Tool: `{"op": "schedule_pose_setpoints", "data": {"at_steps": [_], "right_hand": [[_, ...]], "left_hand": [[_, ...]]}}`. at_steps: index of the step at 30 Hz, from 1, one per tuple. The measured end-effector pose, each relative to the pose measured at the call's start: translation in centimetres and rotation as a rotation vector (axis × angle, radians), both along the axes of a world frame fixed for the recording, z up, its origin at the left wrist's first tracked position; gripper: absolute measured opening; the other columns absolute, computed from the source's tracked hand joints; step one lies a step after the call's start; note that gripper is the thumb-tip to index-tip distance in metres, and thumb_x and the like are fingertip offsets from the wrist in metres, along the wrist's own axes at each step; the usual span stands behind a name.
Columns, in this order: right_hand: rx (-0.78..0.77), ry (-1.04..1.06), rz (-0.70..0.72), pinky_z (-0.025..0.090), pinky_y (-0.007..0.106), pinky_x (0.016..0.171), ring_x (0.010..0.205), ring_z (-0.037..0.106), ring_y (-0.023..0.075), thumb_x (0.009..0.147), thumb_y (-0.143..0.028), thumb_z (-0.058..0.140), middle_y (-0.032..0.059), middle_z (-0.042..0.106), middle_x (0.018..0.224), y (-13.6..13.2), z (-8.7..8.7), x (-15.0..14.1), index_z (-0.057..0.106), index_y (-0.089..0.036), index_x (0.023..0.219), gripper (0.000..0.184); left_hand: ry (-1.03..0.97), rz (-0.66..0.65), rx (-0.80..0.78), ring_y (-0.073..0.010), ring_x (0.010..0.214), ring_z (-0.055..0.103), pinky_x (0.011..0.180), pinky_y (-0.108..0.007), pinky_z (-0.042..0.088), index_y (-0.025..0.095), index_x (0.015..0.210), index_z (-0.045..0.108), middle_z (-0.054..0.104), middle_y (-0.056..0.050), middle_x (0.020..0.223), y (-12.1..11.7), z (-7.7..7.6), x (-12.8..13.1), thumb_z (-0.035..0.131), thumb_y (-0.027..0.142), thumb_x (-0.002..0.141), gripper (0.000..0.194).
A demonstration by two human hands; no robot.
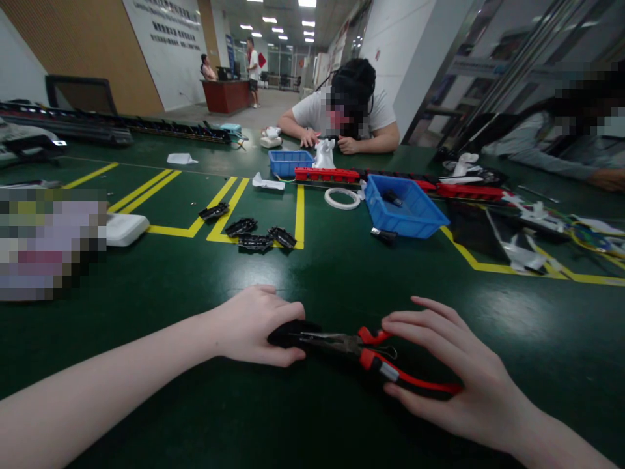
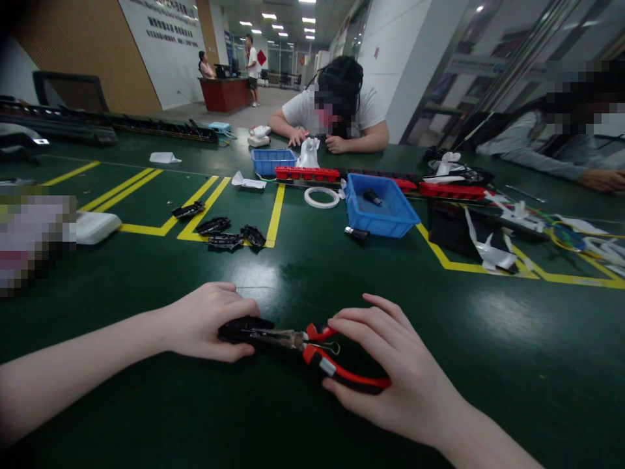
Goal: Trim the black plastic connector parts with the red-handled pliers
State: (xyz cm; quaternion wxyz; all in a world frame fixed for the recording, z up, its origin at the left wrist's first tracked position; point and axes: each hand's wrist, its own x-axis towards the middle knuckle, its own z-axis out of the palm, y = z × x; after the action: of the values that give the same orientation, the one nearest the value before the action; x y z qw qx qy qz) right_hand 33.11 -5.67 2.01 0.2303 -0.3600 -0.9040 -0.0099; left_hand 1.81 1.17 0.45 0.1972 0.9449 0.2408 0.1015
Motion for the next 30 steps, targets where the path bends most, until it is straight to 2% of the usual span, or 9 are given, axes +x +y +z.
{"op": "schedule_pose_setpoints", "data": {"at_steps": [11, 15, 20, 30], "right_hand": [[0.028, -0.006, -0.035, 0.046, 0.046, 0.095, 0.1, 0.065, 0.0236, 0.084, -0.036, 0.068, 0.008, 0.069, 0.111, -0.57, 0.66, -0.52, 0.058, -0.024, 0.123, 0.042], [0.034, 0.009, -0.077, 0.045, 0.047, 0.095, 0.099, 0.064, 0.0242, 0.086, -0.037, 0.065, 0.0082, 0.069, 0.11, -0.53, 0.6, -0.53, 0.059, -0.024, 0.121, 0.038], [0.056, -0.038, -0.051, 0.045, 0.045, 0.092, 0.098, 0.065, 0.0243, 0.081, -0.038, 0.07, 0.0082, 0.07, 0.11, -0.09, 0.45, 0.01, 0.058, -0.023, 0.123, 0.047], [0.019, -0.033, -0.057, 0.045, 0.046, 0.091, 0.095, 0.066, 0.0246, 0.078, -0.038, 0.071, 0.0073, 0.071, 0.107, 0.23, 0.19, 0.08, 0.057, -0.024, 0.123, 0.049]], "left_hand": [[-0.015, -0.046, 0.023, -0.0157, 0.067, 0.06, 0.064, -0.029, 0.041, 0.018, 0.099, 0.059, 0.065, 0.001, 0.079, 0.21, -0.33, -0.31, 0.058, 0.047, 0.09, 0.03], [-0.037, -0.052, 0.075, -0.0157, 0.071, 0.062, 0.065, -0.028, 0.044, 0.019, 0.119, 0.055, 0.068, -0.002, 0.096, -0.01, -0.25, -0.36, 0.061, 0.043, 0.091, 0.037], [-0.013, -0.067, 0.182, -0.0164, 0.078, 0.062, 0.064, -0.027, 0.046, 0.023, 0.137, 0.046, 0.065, -0.005, 0.107, -0.28, -0.08, -0.53, 0.057, 0.038, 0.097, 0.045], [0.005, -0.129, 0.245, -0.0187, 0.087, 0.064, 0.066, -0.029, 0.051, 0.023, 0.132, 0.051, 0.06, -0.008, 0.124, -0.22, -0.19, -0.61, 0.05, 0.035, 0.101, 0.034]]}}
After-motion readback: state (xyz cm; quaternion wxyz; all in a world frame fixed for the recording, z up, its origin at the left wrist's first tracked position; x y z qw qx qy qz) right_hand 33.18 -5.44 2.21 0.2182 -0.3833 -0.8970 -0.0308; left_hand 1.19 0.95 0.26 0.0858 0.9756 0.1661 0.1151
